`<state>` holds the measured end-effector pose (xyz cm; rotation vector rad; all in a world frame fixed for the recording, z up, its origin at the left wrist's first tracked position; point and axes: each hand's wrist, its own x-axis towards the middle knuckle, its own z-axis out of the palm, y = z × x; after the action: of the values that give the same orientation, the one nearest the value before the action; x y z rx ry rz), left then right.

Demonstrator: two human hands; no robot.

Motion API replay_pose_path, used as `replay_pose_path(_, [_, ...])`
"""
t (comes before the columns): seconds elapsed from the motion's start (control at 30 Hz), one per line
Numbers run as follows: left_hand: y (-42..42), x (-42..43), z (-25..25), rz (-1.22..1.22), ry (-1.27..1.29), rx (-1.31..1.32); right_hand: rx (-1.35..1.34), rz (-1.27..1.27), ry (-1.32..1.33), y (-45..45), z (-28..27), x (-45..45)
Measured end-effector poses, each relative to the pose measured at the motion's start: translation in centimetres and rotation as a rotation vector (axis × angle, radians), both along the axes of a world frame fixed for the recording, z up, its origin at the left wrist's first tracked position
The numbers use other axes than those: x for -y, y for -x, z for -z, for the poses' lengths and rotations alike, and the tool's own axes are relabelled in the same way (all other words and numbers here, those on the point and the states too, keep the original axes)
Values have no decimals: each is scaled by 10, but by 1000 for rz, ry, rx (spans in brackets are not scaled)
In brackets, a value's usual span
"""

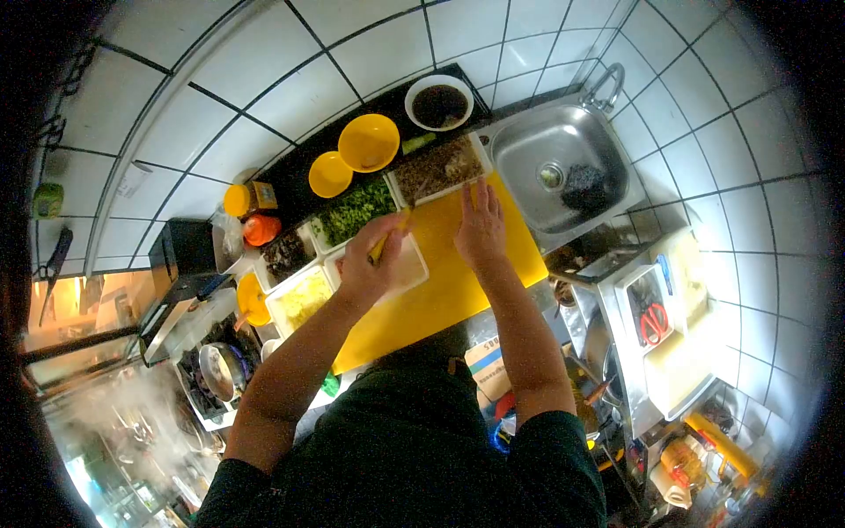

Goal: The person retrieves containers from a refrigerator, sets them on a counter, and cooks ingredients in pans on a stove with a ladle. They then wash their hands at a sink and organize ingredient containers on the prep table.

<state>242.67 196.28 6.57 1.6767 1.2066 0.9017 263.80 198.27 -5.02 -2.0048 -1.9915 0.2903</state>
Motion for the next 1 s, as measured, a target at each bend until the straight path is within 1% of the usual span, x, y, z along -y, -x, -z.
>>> replay_pose_path(0.13, [0,1,-10,-144,164,132,-15,0,31,0,-3,1])
replay_pose_path(0.23, [-2,5,-7,-240,249,474,-1,-7,72,1,-10,2])
replay_pose_path(0.33, [0,13,-18,-351,390,697,8,-18,106,1,-11,2])
replay_pose_path(0.43, [11,31,-27,-389,427,712,42,3,114,3,5,7])
replay_pose_path(0.53, [33,64,-37,-432,450,814,-58,8,-15,6,2,29])
replay_pose_path(0.63, [72,113,-53,-519,375,936,31,-44,-119,-10,37,56])
replay_pose_path(0.67, [89,134,-59,-563,351,965,-8,-34,-93,-12,35,67])
replay_pose_path(0.7, [105,157,-67,-639,331,968,-51,-22,-62,-13,25,80])
replay_pose_path(0.77, [146,206,-71,-756,205,955,-69,-25,-103,-18,28,101])
replay_pose_path(0.8, [166,230,-71,-806,142,950,-84,-15,-59,-18,26,113])
replay_pose_path(0.87, [207,278,-65,-946,-40,877,-86,4,-10,-15,22,133])
replay_pose_path(0.9, [227,299,-61,-984,-124,724,-71,9,-7,-13,21,141])
replay_pose_path(0.93, [244,319,-58,-1013,-202,624,-56,10,-5,-9,19,147])
replay_pose_path(1.0, [271,350,-53,-1124,-306,315,-68,-18,16,4,17,160])
